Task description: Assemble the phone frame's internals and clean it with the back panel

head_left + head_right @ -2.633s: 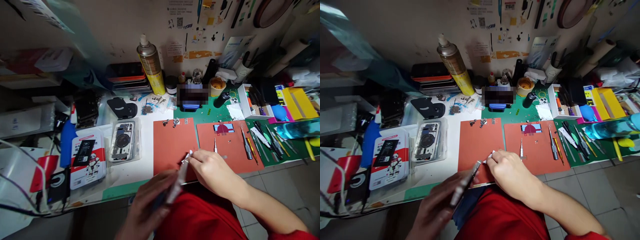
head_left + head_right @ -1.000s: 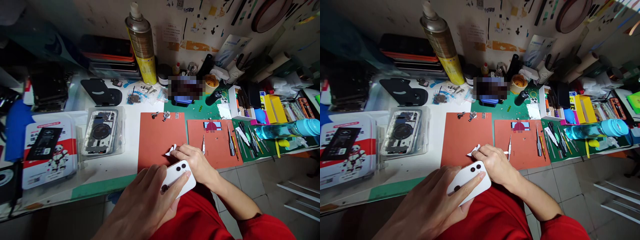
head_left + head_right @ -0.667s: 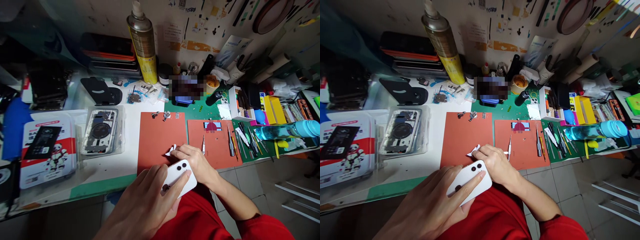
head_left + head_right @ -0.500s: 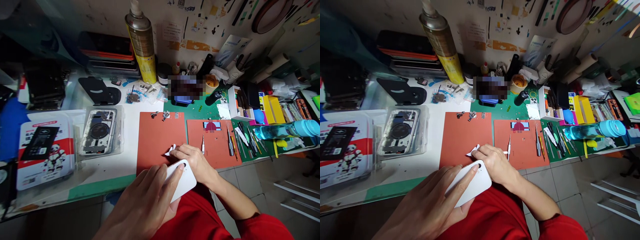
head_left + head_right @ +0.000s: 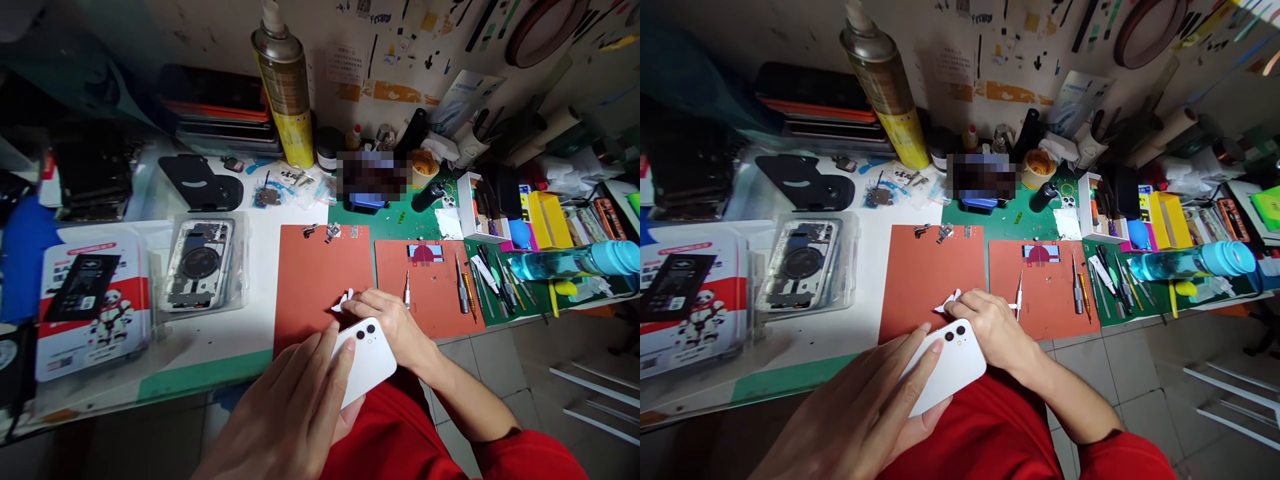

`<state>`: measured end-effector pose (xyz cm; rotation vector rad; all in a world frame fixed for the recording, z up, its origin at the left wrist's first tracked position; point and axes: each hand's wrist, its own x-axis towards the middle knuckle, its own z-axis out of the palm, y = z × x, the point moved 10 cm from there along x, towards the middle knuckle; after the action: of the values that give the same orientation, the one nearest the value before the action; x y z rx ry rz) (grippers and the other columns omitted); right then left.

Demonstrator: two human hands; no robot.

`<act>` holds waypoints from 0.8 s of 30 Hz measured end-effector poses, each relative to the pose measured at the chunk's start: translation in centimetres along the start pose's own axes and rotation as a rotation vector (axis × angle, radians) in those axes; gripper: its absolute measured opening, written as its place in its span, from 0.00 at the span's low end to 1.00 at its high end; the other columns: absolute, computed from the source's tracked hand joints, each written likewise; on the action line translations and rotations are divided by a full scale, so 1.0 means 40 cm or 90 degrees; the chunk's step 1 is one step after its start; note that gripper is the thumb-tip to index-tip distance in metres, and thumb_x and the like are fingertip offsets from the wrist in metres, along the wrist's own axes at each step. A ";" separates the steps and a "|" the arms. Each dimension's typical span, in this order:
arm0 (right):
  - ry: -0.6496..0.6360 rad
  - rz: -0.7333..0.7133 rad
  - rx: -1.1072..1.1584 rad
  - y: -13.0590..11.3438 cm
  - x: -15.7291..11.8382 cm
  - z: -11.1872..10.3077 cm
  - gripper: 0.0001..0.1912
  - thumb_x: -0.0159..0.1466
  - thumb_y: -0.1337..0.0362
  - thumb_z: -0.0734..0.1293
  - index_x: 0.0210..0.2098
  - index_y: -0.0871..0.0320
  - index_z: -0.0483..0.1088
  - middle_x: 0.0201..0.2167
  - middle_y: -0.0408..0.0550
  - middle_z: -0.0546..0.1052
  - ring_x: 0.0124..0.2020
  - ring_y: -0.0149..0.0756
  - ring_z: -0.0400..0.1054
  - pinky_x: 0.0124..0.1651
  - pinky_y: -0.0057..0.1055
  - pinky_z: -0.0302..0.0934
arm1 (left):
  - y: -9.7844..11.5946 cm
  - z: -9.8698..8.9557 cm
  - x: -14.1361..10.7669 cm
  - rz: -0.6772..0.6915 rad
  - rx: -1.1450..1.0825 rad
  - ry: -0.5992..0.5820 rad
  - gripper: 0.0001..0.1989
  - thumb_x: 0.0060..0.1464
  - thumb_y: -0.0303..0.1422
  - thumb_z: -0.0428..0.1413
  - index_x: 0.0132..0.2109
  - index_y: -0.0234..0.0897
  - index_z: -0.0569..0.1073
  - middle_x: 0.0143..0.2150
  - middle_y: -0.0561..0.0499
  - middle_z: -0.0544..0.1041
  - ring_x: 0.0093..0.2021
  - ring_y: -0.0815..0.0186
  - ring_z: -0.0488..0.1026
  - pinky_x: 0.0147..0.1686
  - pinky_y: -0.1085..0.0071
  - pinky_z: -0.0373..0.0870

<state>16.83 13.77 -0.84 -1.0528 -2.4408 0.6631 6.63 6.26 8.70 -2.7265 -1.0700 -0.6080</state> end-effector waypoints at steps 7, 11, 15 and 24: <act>0.051 -0.019 0.010 -0.015 0.009 -0.021 0.13 0.80 0.64 0.62 0.53 0.62 0.76 0.41 0.53 0.83 0.37 0.39 0.75 0.39 0.35 0.71 | 0.009 0.006 -0.003 0.007 0.031 -0.087 0.20 0.72 0.30 0.57 0.66 0.24 0.72 0.62 0.33 0.82 0.59 0.49 0.82 0.55 0.57 0.80; 0.062 -0.023 -0.007 -0.018 0.009 -0.020 0.14 0.81 0.63 0.60 0.53 0.61 0.77 0.40 0.53 0.83 0.36 0.39 0.74 0.38 0.35 0.70 | 0.005 0.016 -0.007 -0.021 0.011 -0.117 0.20 0.73 0.28 0.53 0.67 0.24 0.71 0.64 0.34 0.81 0.61 0.50 0.81 0.56 0.57 0.80; 0.060 -0.024 -0.015 -0.016 0.008 -0.016 0.15 0.81 0.62 0.59 0.54 0.60 0.76 0.38 0.52 0.81 0.36 0.39 0.74 0.38 0.35 0.69 | 0.004 0.024 -0.020 -0.041 -0.009 -0.128 0.21 0.74 0.27 0.51 0.70 0.26 0.69 0.66 0.34 0.79 0.64 0.51 0.78 0.56 0.57 0.80; 0.076 -0.033 -0.023 -0.023 0.015 -0.026 0.17 0.82 0.61 0.57 0.52 0.60 0.77 0.36 0.51 0.81 0.35 0.39 0.73 0.37 0.34 0.69 | -0.010 0.007 -0.006 -0.063 -0.042 -0.076 0.20 0.76 0.31 0.51 0.69 0.29 0.71 0.64 0.39 0.80 0.62 0.55 0.79 0.58 0.60 0.79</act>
<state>16.47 13.95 0.63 -1.0085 -2.3770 0.5266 6.28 6.45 8.34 -2.8118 -1.2395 -0.5079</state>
